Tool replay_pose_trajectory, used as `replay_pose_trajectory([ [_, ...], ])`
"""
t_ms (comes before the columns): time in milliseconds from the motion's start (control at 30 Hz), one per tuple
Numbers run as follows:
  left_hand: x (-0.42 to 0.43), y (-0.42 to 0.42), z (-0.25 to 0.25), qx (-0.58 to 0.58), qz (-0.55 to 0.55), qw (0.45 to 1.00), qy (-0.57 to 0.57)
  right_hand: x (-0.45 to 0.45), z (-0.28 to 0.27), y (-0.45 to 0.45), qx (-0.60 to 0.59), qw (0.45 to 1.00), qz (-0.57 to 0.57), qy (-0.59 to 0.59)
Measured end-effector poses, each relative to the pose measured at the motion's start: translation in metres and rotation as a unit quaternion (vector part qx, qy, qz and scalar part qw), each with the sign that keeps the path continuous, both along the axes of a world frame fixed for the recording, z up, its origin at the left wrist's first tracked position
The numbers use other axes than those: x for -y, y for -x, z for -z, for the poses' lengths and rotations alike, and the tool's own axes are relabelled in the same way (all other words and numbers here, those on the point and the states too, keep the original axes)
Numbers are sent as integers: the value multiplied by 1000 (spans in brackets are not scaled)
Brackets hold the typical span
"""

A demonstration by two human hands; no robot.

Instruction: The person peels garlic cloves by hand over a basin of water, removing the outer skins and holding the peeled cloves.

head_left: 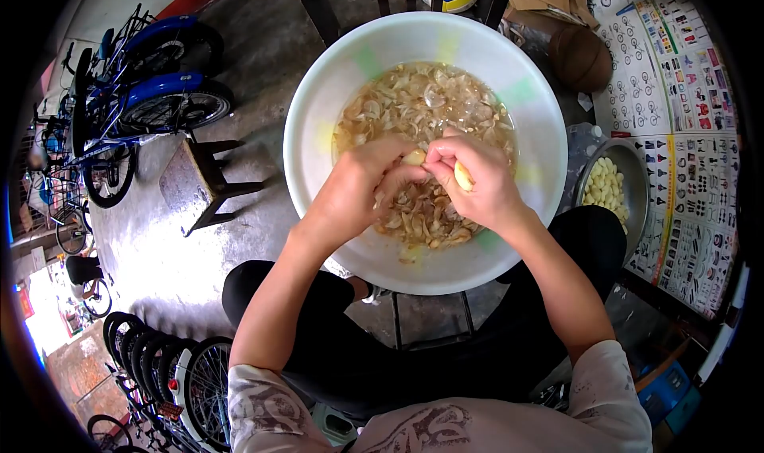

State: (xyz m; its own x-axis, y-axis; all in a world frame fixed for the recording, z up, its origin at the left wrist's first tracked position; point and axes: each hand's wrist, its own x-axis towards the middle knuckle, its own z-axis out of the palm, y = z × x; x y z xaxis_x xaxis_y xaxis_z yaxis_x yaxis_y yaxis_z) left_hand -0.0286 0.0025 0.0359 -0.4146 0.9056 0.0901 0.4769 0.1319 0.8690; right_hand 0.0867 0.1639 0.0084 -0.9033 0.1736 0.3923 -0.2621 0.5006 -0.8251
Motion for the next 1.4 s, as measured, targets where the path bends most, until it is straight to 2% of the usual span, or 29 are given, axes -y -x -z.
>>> replay_pose_trajectory([
  [67, 0, -2, 3, 93, -30, 995, 33, -1, -2, 2, -9, 1000, 5, 2],
  [100, -1, -3, 4, 93, -30, 995, 32, -1, -3, 3, -17, 1000, 10, 3],
  [167, -3, -6, 7, 238, -56, 970, 4, -2, -4, 2, -13, 1000, 8, 8],
  [300, -5, -5, 7, 307, -108, 945, 26, -4, -10, 1, 9, 1000, -7, -10],
  [367, -7, -6, 9, 462, -162, 872, -26, -3, -10, 0, 7, 1000, -15, -17],
  [400, -8, -6, 9, 462, -161, 872, -25, -3, -10, -1, 6, 999, -24, -26],
  [467, -8, -4, 6, 555, -155, 814, -70, -5, -11, -1, 13, 999, -23, -26],
  [600, -5, -2, 11, 590, -96, 798, -76, -8, -9, 0, 29, 999, 16, 4],
  [667, -10, -8, 5, 553, -145, 820, -30, -10, -12, 0, 32, 998, 41, 24],
  [700, -9, -10, 8, 553, -144, 820, -28, -10, -13, 0, 35, 996, 65, 43],
  [767, -9, -12, 16, 455, -123, 882, -17, -6, -11, 3, 27, 992, 97, 74],
  [800, -10, -15, 15, 456, -122, 882, -16, -5, -10, 5, 17, 986, 129, 104],
  [867, -13, -22, 13, 244, -155, 957, -7, -3, -13, 2, 50, 981, 130, 135],
  [900, -16, -25, 11, 172, -165, 971, 3, -2, -14, 1, 82, 974, 129, 166],
  [933, -16, -26, 14, 172, -164, 971, 4, -2, -15, 1, 82, 974, 131, 167],
  [1000, -17, -28, 21, 42, -159, 985, -42, -2, -15, 1, 121, 971, 131, 159],
  [1133, -17, -33, 13, -13, -167, 986, 12, -1, -10, -2, 138, 963, 151, 175],
  [1200, -18, -34, 14, -78, -133, 986, -56, 0, -7, -3, 85, 975, 148, 144],
  [1400, -18, -40, 2, -45, -149, 987, -50, 3, -9, -3, 10, 984, 139, 108],
])
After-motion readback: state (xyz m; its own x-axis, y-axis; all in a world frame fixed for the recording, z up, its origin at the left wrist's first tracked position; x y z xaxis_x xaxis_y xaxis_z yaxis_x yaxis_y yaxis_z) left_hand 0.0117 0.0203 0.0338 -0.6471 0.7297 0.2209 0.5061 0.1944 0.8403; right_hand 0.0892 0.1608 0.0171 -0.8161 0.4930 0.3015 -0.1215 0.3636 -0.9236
